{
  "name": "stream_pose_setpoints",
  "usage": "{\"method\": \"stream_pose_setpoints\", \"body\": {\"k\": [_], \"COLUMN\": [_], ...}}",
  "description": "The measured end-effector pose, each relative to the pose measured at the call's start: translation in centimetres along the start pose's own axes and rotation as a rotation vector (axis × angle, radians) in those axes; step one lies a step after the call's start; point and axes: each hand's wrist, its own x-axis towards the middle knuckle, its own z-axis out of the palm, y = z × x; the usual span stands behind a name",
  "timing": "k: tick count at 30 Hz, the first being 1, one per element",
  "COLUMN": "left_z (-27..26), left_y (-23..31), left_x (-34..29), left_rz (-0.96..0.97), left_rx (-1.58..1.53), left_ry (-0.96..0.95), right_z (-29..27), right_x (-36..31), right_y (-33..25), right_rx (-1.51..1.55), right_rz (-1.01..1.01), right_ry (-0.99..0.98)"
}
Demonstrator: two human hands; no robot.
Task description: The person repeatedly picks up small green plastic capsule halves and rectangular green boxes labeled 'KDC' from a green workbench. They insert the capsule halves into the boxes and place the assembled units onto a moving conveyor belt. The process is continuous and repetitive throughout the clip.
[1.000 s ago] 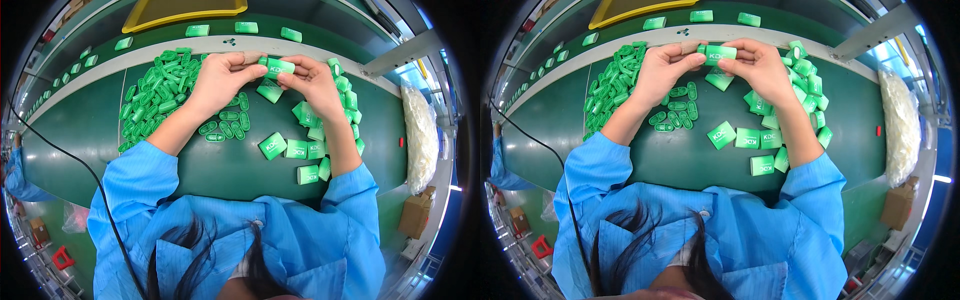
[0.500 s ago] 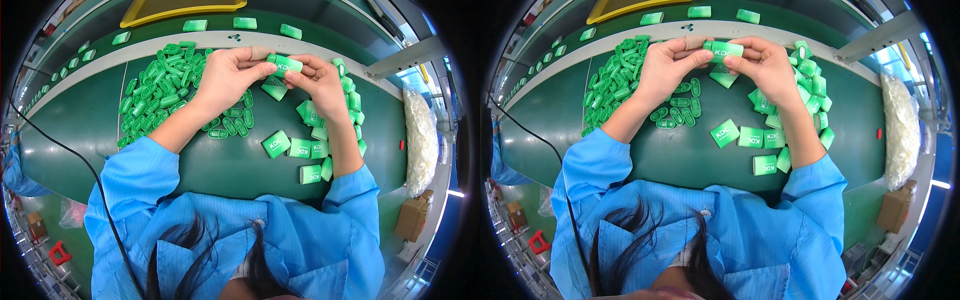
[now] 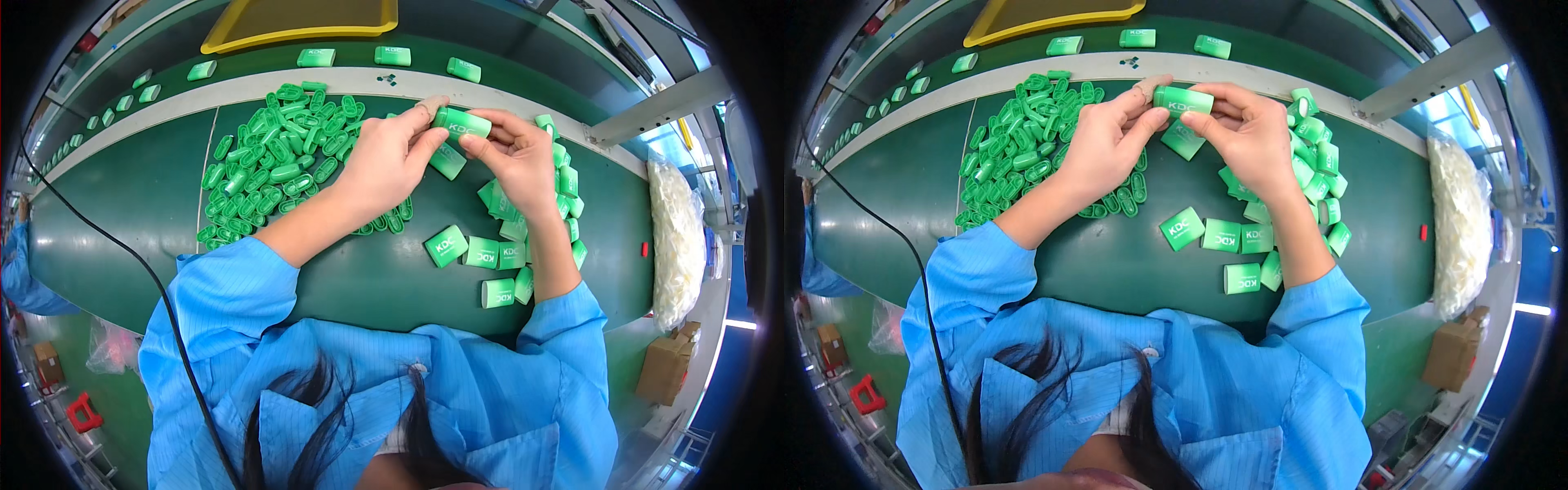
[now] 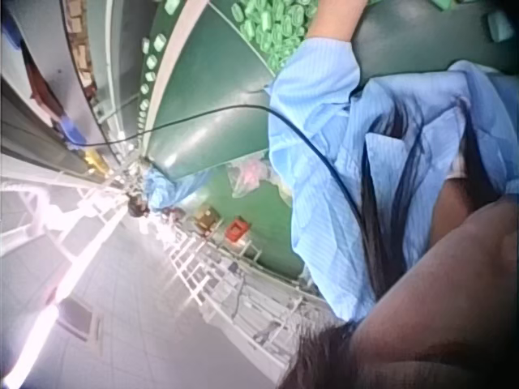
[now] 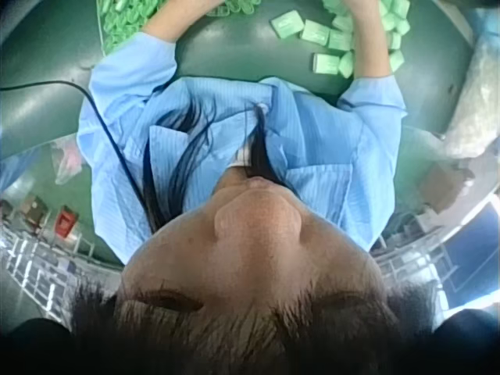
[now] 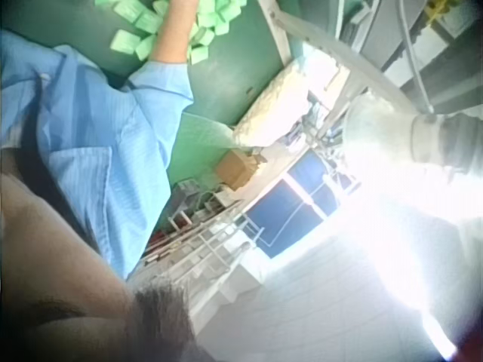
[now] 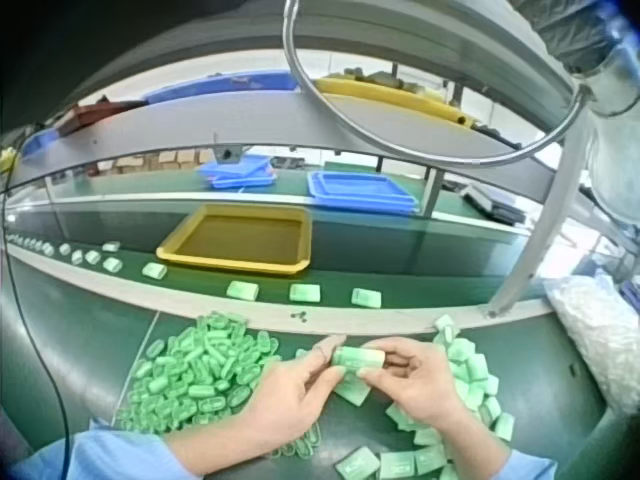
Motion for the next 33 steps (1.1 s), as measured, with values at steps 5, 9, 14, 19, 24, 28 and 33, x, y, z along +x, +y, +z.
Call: {"method": "stream_pose_setpoints", "body": {"k": [5, 9, 14, 19, 24, 28, 33], "left_z": [0.3, -0.7, -3.0, -4.6, -3.9, -3.5, -3.2], "left_y": [0.5, -1.1, -3.2, -3.4, -3.9, -4.0, -3.2], "left_x": [-0.6, 0.4, 3.2, 3.1, 2.5, 2.3, 2.9], "left_rz": [0.022, 0.135, 0.156, 0.170, 0.215, 0.216, -0.071], "left_rx": [0.090, -0.001, 0.204, 0.664, 0.835, 0.843, 0.209], "left_ry": [0.001, -0.082, 0.199, -0.031, -0.152, -0.073, -0.047], "right_z": [1.2, 0.8, -3.4, -9.5, -7.5, -2.6, 0.9], "right_x": [-1.0, 0.2, 6.9, 13.3, 11.1, 4.9, -0.6], "right_y": [-1.1, -0.2, 1.4, 8.6, 5.5, 0.8, 1.6], "right_rx": [-0.421, -0.243, -0.271, -0.261, -0.695, -0.736, -0.955], "right_rz": [-0.228, -0.110, 0.118, 0.341, 0.098, 0.060, -0.342], "right_ry": [0.105, 0.064, 0.040, 0.194, 0.286, -0.101, -0.111]}}
